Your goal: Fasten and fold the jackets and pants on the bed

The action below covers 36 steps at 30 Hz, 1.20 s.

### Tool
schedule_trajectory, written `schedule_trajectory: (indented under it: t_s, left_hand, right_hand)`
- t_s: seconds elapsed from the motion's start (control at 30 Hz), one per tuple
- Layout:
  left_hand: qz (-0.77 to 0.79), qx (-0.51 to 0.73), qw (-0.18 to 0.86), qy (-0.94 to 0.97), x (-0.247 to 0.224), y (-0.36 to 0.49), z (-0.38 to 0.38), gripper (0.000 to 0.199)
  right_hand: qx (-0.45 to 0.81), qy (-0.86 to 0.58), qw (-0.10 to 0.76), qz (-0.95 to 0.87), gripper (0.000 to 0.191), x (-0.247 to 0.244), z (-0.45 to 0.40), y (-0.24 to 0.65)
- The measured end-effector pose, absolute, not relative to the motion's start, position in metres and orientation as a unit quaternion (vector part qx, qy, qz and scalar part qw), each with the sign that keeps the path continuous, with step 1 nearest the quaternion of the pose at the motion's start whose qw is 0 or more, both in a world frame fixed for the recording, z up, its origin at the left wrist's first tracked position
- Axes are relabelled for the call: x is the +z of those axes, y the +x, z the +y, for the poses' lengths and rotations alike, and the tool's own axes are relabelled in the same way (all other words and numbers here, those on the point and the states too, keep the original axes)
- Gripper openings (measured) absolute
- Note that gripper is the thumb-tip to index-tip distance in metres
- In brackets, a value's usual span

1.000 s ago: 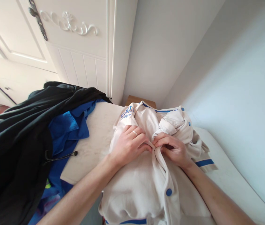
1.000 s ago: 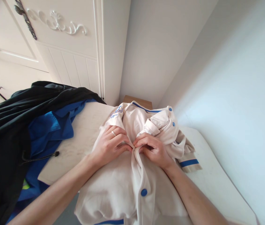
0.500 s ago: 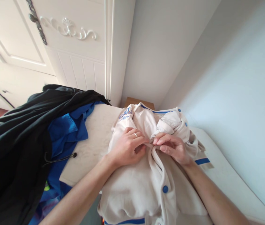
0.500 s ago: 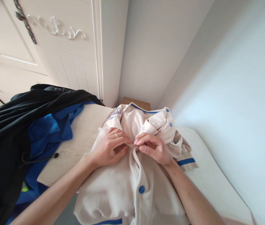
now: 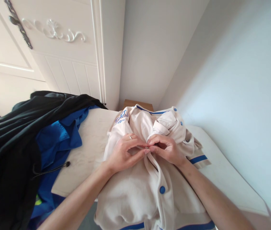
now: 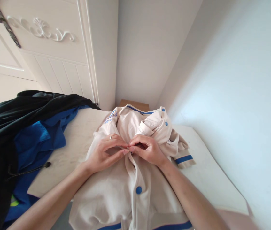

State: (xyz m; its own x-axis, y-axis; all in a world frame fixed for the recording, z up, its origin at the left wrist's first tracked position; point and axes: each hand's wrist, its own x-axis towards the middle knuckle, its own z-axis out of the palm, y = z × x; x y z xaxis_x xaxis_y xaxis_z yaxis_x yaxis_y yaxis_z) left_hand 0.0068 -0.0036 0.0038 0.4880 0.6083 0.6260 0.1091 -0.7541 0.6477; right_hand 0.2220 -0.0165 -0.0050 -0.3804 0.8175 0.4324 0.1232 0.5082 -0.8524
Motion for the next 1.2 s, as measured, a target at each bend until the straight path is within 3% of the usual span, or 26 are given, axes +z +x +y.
schedule_trajectory:
  t_s: [0.37,0.8,1.2]
  left_hand:
    - [0.236,0.43,0.38,0.784,0.01,0.007,-0.006,0.016]
    - [0.234,0.412,0.343,0.811,0.004,0.011,-0.006,0.022]
    - [0.178,0.439,0.369,0.8,0.013,0.013,-0.014,0.015]
  right_hand:
    - [0.405,-0.358,0.444,-0.714,0.027,0.001,-0.019,0.218]
    - [0.455,-0.263,0.423,-0.739,0.059,-0.003,-0.016,0.224]
    - [0.463,-0.267,0.386,-0.752,0.06,-0.004,-0.016,0.223]
